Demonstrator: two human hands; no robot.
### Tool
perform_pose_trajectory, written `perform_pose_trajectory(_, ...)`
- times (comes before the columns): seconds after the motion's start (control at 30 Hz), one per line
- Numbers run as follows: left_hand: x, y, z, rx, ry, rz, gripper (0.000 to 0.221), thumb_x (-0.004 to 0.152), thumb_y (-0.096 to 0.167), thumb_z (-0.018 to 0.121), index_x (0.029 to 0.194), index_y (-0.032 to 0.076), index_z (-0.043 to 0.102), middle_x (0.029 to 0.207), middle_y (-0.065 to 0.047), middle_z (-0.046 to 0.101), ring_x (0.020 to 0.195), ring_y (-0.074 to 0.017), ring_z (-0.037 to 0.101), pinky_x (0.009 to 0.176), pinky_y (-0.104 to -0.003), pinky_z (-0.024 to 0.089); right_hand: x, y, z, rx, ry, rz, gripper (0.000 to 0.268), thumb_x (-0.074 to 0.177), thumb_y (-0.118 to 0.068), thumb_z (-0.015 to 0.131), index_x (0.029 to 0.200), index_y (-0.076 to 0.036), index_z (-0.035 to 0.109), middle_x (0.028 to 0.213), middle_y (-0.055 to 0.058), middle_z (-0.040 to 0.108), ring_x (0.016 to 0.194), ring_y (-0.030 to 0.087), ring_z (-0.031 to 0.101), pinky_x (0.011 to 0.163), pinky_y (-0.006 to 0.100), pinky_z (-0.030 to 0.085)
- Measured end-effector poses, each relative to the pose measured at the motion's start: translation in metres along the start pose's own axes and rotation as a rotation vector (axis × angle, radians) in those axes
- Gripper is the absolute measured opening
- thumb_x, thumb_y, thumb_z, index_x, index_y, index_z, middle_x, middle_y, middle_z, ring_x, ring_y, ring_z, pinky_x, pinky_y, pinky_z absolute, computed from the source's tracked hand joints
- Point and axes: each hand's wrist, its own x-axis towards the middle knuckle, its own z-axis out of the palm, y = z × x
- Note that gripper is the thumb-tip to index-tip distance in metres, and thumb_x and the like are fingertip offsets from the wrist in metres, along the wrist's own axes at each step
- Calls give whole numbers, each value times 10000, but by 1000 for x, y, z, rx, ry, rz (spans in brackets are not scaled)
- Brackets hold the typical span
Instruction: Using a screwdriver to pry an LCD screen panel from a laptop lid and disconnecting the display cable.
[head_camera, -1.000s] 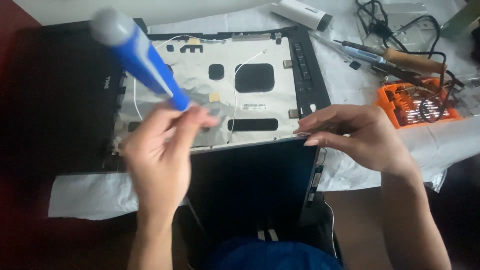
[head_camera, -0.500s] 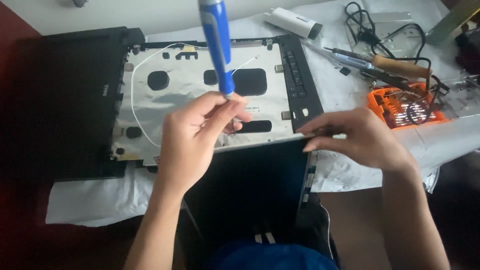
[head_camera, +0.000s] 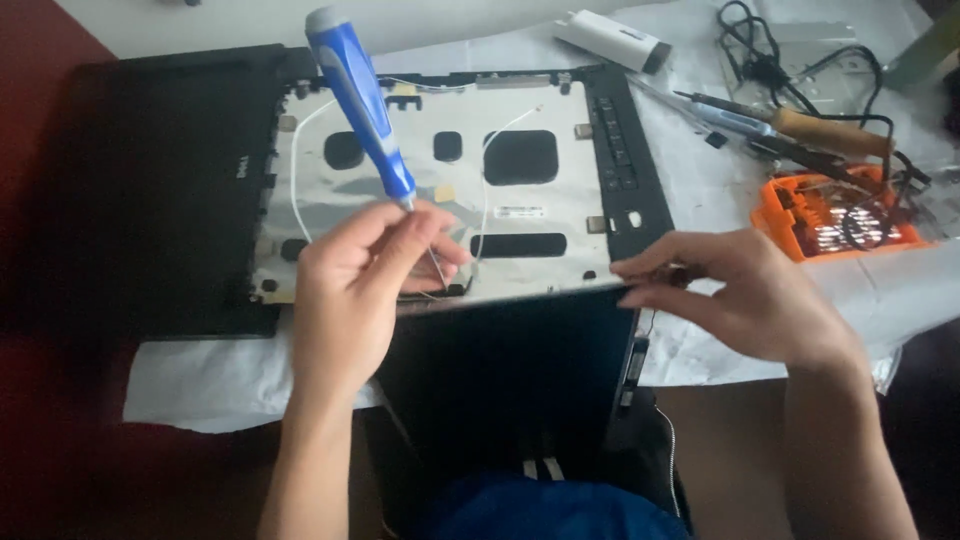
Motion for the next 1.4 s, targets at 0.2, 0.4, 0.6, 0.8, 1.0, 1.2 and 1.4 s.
perform_pose_trajectory(0.2,0,-13,-1,6,109,-8,229,1028,197,575,1060,5,696,836,-98,743,736,-169,769,630,-247,696,29,-21,-7,-248,-96,-68,299,749,-229,833,1036,-152,800,1276,23,767,1006,154,796,892,307,610)
perform_pose_trajectory(0.4,-6,-20,2,-64,137,82,185,1065,180,545,1043,45,671,787,-45,691,664,-115,682,588,-200,592,85,-97,27,84,48,-145,463,908,-339,640,1232,-10,671,1225,151,750,1107,227,756,935,339,645)
perform_pose_trajectory(0.6,-11,-13,-21,255,143,181,209,1051,170,553,1147,37,682,864,-69,774,760,-187,794,711,-268,665,128,-114,87,766,-75,-293,254,1033,-159,578,1165,54,613,880,173,702,577,218,680,516,260,613)
perform_pose_trajectory(0.8,-14,-25,-16,73,167,90,209,1054,196,544,1146,58,672,802,-58,748,674,-126,759,664,-239,666,129,-105,107,675,72,-287,245,1021,-135,633,1213,16,637,980,166,749,655,153,674,484,212,558)
perform_pose_trajectory(1.0,-13,-21,-18,140,143,121,202,1053,161,548,1192,59,654,817,-63,736,712,-160,785,711,-277,732,127,-104,113,623,152,-231,257,1009,-158,646,1204,9,651,994,161,764,740,171,715,525,214,561)
perform_pose_trajectory(1.2,-13,-24,-19,167,145,136,171,1055,146,533,1131,46,649,808,-76,733,706,-164,790,679,-268,721,126,-99,115,633,134,-267,263,1010,-158,647,1218,3,631,1075,144,751,1027,223,776,834,261,662)
perform_pose_trajectory(1.4,-14,-29,-19,243,163,194,211,1044,143,579,1205,34,662,920,-80,786,814,-209,831,736,-304,718,125,-103,116,708,131,-264,203,1009,-158,648,1118,13,638,971,143,745,640,154,647,491,211,530)
